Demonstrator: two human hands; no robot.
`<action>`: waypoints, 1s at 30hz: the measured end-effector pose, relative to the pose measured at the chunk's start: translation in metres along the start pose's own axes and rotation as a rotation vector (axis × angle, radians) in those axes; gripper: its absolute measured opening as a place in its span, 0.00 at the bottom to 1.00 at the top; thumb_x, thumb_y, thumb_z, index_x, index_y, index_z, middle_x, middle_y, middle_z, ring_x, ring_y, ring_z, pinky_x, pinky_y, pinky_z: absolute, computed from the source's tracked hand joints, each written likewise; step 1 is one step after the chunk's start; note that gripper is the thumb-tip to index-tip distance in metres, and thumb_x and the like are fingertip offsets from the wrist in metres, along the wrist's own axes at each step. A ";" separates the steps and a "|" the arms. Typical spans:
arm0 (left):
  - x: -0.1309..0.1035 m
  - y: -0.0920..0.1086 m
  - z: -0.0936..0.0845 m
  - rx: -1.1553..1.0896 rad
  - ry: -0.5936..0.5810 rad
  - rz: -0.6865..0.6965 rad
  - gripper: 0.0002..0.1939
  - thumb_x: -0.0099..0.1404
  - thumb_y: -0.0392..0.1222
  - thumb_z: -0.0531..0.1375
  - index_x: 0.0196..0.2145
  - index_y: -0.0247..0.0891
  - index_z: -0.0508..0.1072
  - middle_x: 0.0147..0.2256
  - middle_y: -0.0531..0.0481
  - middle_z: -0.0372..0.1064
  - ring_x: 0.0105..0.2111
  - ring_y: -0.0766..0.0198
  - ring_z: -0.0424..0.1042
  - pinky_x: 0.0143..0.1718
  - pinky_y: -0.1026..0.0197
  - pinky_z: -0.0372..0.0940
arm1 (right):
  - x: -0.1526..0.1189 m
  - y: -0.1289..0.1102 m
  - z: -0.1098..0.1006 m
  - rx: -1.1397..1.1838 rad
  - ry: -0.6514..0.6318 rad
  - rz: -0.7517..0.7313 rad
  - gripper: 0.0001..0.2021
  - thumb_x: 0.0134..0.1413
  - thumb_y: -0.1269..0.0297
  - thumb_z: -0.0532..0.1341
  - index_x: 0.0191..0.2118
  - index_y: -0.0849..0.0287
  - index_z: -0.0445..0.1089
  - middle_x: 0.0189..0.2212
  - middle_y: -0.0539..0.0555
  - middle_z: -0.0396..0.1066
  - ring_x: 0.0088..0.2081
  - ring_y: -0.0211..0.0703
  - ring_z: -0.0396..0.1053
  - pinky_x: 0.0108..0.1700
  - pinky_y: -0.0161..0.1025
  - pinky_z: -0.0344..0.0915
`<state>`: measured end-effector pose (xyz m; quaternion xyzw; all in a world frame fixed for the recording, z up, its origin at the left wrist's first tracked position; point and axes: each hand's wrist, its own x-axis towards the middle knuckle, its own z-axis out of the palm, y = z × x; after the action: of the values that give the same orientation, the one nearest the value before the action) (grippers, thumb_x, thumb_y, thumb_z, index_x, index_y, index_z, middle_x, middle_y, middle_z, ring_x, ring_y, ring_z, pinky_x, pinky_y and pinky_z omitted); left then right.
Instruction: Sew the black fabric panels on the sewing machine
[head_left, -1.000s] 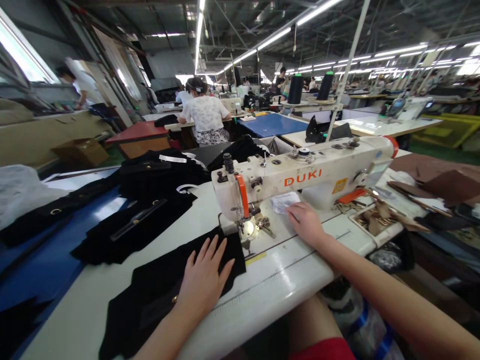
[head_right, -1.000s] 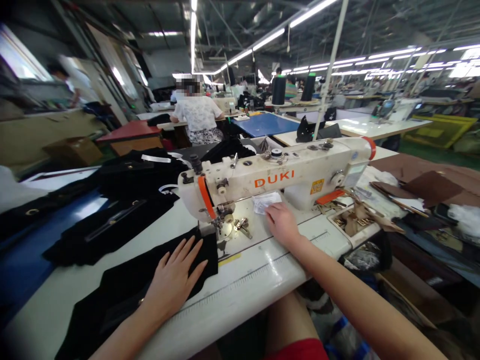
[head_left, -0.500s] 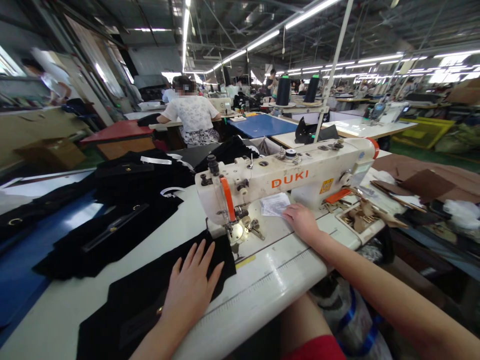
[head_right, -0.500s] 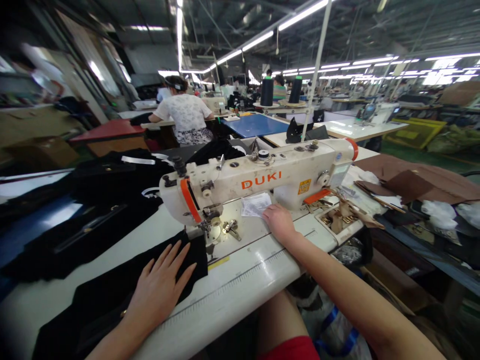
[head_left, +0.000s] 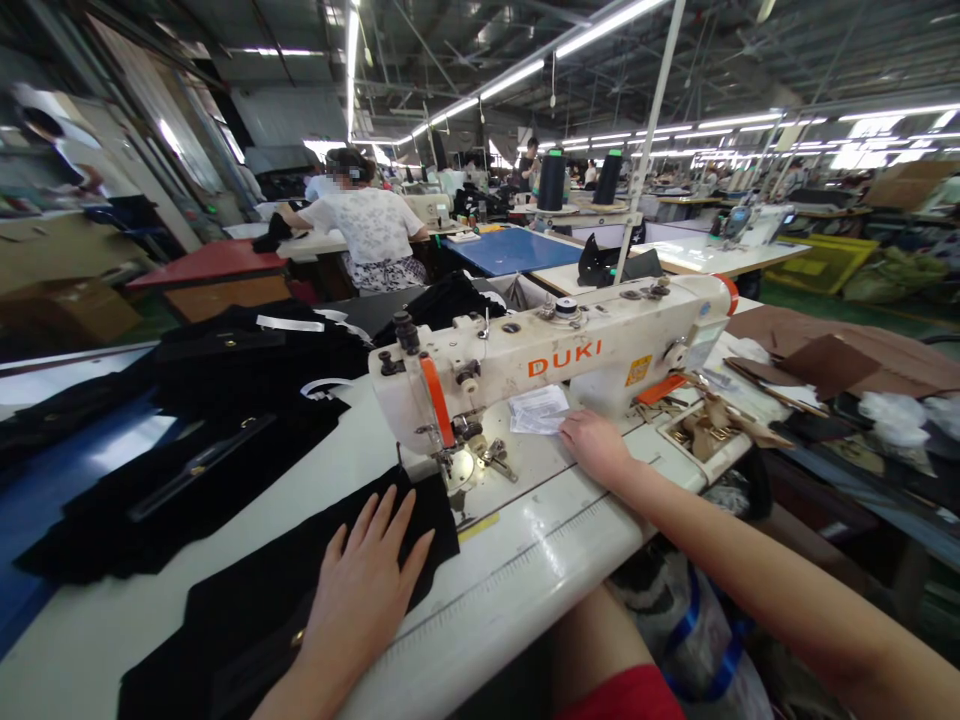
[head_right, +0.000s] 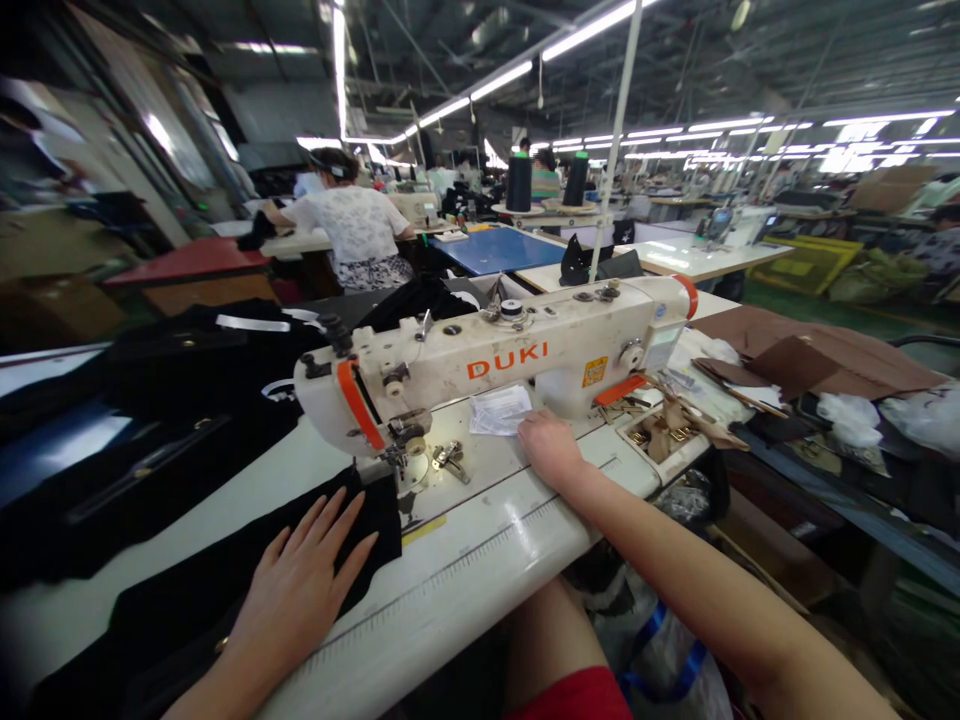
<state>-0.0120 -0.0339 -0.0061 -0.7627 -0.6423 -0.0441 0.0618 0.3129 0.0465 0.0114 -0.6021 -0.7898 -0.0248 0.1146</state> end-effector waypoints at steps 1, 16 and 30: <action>0.000 0.000 0.000 -0.007 0.000 0.001 0.31 0.67 0.54 0.47 0.62 0.35 0.63 0.64 0.41 0.55 0.65 0.46 0.52 0.60 0.40 0.53 | 0.000 -0.001 0.000 0.007 0.004 0.011 0.10 0.61 0.73 0.57 0.31 0.62 0.75 0.35 0.60 0.75 0.41 0.50 0.70 0.40 0.39 0.63; -0.003 -0.006 0.001 -0.038 0.257 0.085 0.27 0.70 0.51 0.47 0.57 0.32 0.67 0.59 0.36 0.63 0.60 0.45 0.62 0.56 0.40 0.59 | 0.004 0.006 -0.005 0.305 0.175 0.076 0.07 0.58 0.70 0.61 0.36 0.57 0.77 0.35 0.54 0.78 0.35 0.44 0.75 0.38 0.35 0.67; -0.010 0.012 -0.032 -0.219 0.548 0.583 0.11 0.70 0.33 0.51 0.44 0.33 0.73 0.38 0.45 0.75 0.39 0.61 0.73 0.46 0.56 0.69 | -0.009 -0.127 0.006 0.930 -0.130 -0.332 0.05 0.55 0.72 0.64 0.34 0.58 0.78 0.30 0.49 0.78 0.32 0.37 0.74 0.36 0.31 0.67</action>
<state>-0.0012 -0.0510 0.0237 -0.8747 -0.3508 -0.2942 0.1591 0.1929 0.0045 0.0160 -0.3535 -0.8079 0.3498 0.3161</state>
